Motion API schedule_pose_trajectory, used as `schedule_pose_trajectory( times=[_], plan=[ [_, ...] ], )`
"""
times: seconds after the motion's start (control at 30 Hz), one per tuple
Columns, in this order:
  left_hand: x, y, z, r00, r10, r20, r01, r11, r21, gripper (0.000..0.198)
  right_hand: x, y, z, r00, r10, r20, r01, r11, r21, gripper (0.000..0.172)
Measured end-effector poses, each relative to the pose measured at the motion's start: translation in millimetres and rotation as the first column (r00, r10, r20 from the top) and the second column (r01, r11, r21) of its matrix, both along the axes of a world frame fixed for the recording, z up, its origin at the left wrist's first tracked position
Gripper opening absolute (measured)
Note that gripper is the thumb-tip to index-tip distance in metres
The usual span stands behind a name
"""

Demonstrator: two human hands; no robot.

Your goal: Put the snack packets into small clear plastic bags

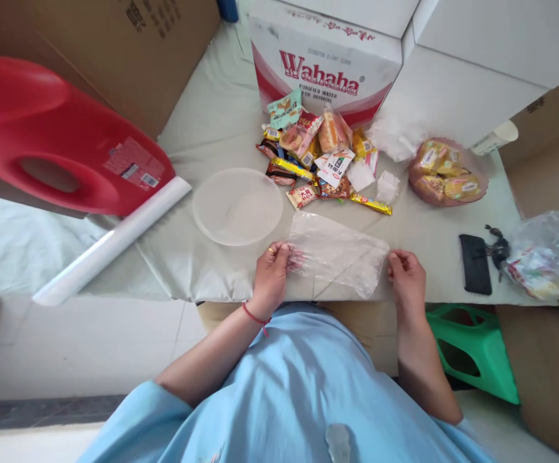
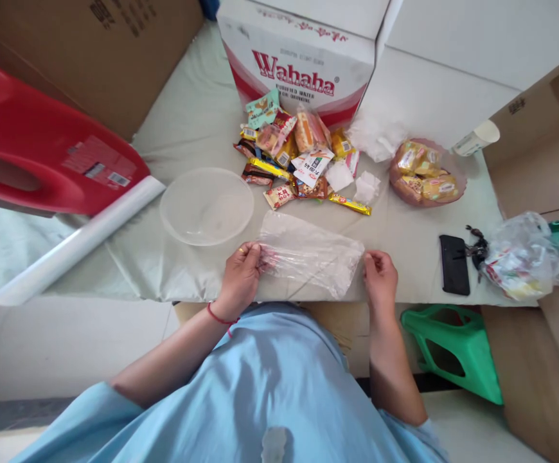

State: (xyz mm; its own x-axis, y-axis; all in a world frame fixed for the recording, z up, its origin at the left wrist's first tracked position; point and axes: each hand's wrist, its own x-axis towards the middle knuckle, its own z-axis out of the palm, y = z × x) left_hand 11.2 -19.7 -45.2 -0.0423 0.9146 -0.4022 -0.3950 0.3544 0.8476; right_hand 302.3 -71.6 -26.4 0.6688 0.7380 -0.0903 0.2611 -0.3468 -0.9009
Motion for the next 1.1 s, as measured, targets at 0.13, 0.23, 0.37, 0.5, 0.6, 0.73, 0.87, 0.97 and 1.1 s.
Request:
schedule_pose_trajectory(
  times=[0.13, 0.23, 0.37, 0.5, 0.6, 0.73, 0.87, 0.97, 1.1],
  plan=[
    [-2.9, 3.4, 2.3, 0.993, -0.074, 0.087, 0.079, 0.995, -0.058, 0.035, -18.0, -35.6, 25.0, 0.886, 0.022, 0.463, -0.102, 0.984, 0.149, 0.018],
    [-4.8, 4.3, 2.4, 0.99, -0.086, 0.116, 0.093, 0.994, -0.063, 0.033, -58.5, -37.9, 34.6, 0.741, 0.374, 0.558, -0.516, 0.849, 0.116, 0.01],
    [-6.1, 1.5, 5.2, 0.99, -0.083, 0.115, 0.09, 0.995, -0.05, 0.035, -107.8, -14.6, 11.8, 0.468, 0.641, 0.609, -0.77, 0.634, -0.076, 0.026],
    [-10.6, -3.4, 10.7, 0.988, -0.078, 0.135, 0.091, 0.992, -0.089, 0.039, -116.8, 0.7, -6.8, 0.475, 0.648, 0.595, -0.754, 0.649, -0.104, 0.02],
    [-13.5, -4.7, 13.6, 0.985, -0.047, 0.167, 0.066, 0.991, -0.113, 0.04, -106.3, -0.3, 3.2, 0.619, 0.623, 0.478, -0.729, 0.682, 0.055, 0.019],
    [-13.6, -4.9, 18.3, 0.987, -0.039, 0.157, 0.057, 0.992, -0.11, 0.042, -90.0, -4.6, 25.7, 0.831, 0.527, 0.178, -0.554, 0.814, 0.175, 0.018],
    [-19.7, -8.6, 35.8, 0.996, -0.086, 0.032, 0.086, 0.996, -0.009, 0.044, -70.7, -4.0, 43.2, 0.927, 0.348, -0.138, -0.304, 0.916, 0.263, 0.022],
    [-33.1, -9.9, 58.9, 0.992, -0.104, -0.071, 0.11, 0.99, 0.084, 0.043, -52.1, -2.3, 56.3, 0.957, 0.232, -0.171, -0.174, 0.938, 0.3, 0.028],
    [-50.7, -3.8, 84.5, 0.983, -0.146, -0.113, 0.161, 0.978, 0.133, 0.042, -32.4, 2.7, 61.7, 0.962, 0.195, -0.192, -0.139, 0.953, 0.27, 0.034]
  ],
)
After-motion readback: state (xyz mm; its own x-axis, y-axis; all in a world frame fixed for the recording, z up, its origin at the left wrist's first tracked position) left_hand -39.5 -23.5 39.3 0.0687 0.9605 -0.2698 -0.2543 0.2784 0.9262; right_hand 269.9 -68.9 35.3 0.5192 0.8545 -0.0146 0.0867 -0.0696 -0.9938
